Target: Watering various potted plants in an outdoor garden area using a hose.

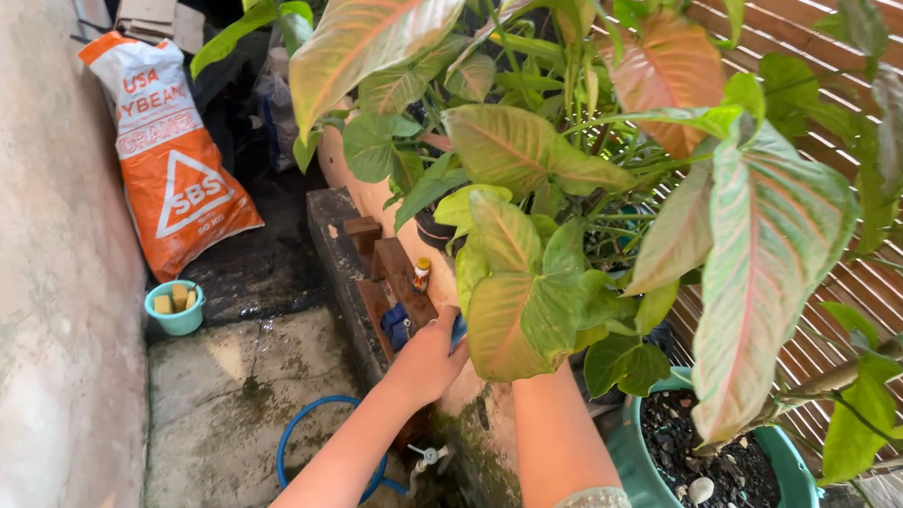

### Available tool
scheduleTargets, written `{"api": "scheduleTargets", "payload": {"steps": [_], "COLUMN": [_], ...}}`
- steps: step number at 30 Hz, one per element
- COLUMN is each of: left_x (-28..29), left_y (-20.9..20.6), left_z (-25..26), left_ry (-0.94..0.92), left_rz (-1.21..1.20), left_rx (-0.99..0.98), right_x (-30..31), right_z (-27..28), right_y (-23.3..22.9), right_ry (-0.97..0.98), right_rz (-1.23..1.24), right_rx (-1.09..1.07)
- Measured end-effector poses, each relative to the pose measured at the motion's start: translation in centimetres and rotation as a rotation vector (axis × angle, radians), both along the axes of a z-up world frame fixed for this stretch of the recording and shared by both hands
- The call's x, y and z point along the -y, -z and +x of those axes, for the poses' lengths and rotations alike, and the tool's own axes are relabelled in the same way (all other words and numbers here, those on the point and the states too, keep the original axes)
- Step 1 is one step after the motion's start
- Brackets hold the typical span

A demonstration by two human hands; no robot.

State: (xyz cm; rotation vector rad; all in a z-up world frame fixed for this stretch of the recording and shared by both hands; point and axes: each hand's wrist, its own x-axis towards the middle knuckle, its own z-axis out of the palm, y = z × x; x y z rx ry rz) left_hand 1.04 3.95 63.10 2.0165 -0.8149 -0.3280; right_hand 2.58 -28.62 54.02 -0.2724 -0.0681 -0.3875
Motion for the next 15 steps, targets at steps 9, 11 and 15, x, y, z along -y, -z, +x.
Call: {"api": "scheduleTargets", "payload": {"steps": [9, 11, 15], "left_x": [-11.0, -14.6, -20.6], "left_y": [2.0, 1.5, 3.5], "left_z": [0.7, 0.6, 0.4], "left_ry": [-0.14, -0.199, -0.298], "left_rz": [-0.147, -0.074, -0.073], "left_rx": [0.046, 0.003, -0.059], "right_x": [-0.8, 2.8, -0.7], "right_z": [8.2, 12.2, 10.3], "right_y": [6.0, 12.4, 3.5], "right_ry": [-0.111, -0.135, -0.065], "right_rz": [0.101, 0.13, 0.119], "right_rx": [0.053, 0.075, 0.025]}}
